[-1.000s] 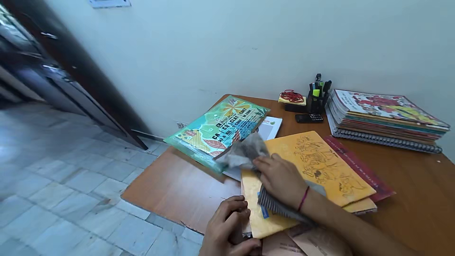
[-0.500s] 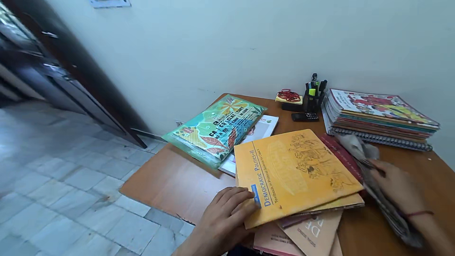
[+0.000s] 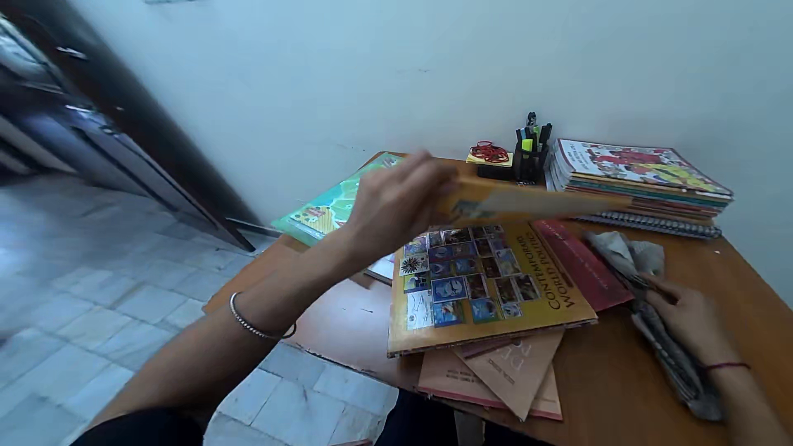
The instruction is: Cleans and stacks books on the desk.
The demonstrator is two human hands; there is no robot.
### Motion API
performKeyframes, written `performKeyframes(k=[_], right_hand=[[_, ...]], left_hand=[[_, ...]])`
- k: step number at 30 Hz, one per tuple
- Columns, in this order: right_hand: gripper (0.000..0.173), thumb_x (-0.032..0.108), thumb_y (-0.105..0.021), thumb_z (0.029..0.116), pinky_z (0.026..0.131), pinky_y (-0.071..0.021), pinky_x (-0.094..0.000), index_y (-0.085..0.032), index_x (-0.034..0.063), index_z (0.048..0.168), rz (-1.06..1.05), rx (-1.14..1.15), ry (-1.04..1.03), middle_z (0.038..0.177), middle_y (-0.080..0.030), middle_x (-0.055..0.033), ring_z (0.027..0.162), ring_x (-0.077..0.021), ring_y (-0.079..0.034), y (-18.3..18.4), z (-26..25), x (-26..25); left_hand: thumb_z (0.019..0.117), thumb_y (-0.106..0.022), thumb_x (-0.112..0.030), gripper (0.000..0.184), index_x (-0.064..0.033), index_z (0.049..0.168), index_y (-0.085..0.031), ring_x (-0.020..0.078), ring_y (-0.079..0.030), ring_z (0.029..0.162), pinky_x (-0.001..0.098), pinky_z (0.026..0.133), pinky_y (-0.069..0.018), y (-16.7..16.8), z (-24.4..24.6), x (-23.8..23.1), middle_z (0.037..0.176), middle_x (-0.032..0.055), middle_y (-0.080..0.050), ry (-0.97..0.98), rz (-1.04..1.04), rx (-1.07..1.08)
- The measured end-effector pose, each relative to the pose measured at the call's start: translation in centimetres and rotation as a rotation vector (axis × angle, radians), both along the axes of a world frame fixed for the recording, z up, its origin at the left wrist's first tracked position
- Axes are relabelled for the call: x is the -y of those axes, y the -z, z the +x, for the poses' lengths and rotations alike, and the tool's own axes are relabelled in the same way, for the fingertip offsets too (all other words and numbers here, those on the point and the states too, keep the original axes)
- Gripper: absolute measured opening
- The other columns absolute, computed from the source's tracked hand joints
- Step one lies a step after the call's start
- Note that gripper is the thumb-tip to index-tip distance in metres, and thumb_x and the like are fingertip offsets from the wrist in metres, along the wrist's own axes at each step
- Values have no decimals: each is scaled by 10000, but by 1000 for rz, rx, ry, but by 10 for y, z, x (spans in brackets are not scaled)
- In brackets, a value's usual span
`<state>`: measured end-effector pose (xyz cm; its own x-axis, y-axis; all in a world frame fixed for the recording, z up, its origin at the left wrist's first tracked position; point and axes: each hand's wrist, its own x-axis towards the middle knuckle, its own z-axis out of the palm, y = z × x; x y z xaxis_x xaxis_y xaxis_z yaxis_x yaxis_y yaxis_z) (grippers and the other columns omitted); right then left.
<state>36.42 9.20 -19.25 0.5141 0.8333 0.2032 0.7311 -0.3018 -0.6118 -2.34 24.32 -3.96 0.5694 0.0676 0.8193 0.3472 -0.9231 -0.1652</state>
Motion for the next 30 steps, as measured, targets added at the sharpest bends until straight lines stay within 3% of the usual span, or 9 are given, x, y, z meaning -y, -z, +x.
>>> performKeyframes(k=[3,6,9,10,12,15,22,26,30], right_hand=[[306,-37,-578,994,954,-419,-727,-698,-36,1275,2,-29,-3,1228,-676,-319,1127,-521,-633,-1,1,1],[285,-44,-578,964,916,-444,-731,-704,-94,1215,66,39,-55,1152,-687,-350,1061,-532,-659,7,6,2],[221,20,-540,1036,849,-504,-590,-675,-153,1060,62,69,-5,976,-674,-341,886,-443,-658,19,9,1],[255,34,-516,1062,958,-469,-614,-665,-149,1161,-43,-12,25,1099,-670,-361,1021,-477,-652,2,0,2],[279,-24,-551,1016,988,-432,-677,-677,-102,1252,-21,-55,27,1182,-673,-353,1111,-504,-642,-3,-2,0],[302,-55,-586,986,946,-443,-674,-675,-92,1272,72,-50,19,1161,-676,-362,1069,-514,-643,4,9,1],[284,-31,-562,1008,999,-456,-601,-654,-132,1257,217,-38,66,1198,-663,-357,1100,-454,-652,-30,7,6],[256,-17,-606,1000,887,-480,-605,-696,-79,1232,140,1,-13,1087,-699,-312,967,-419,-663,-67,-35,-11],[246,41,-634,992,857,-467,-710,-741,-8,1207,-92,145,-131,1059,-718,-295,1006,-489,-671,-72,-85,-54]], left_hand=[[1049,-534,-115,249,86,1031,-679,54,-588,760,167,704,-470,-42,4,4,873,133,-655,-75,-81,204],[1067,-496,-160,209,-5,1051,-636,-79,-582,711,106,666,-494,-50,1,-9,841,-42,-620,-69,-483,311],[1085,-472,-169,231,-12,1018,-628,34,-598,633,238,610,-543,-8,11,-20,768,-6,-610,-87,-1042,342],[1093,-459,-177,262,17,1049,-630,87,-594,670,299,651,-539,14,14,-23,802,45,-608,-128,-1191,299],[1099,-456,-180,304,63,1115,-638,182,-603,755,397,733,-530,60,17,-32,891,142,-629,-195,-1391,196],[1100,-464,-169,314,88,1153,-635,270,-625,858,469,826,-511,99,16,-41,983,220,-651,-266,-1477,41],[1085,-516,-196,291,42,1142,-673,199,-621,811,388,769,-523,91,-9,-53,971,163,-667,-264,-1493,-127],[1066,-525,-94,223,30,1188,-664,105,-620,767,280,705,-531,97,-22,-56,990,108,-672,-125,-1635,-55],[1047,-539,-48,210,31,1195,-664,102,-640,822,276,747,-549,105,-27,-54,1036,103,-676,-48,-1640,1]])
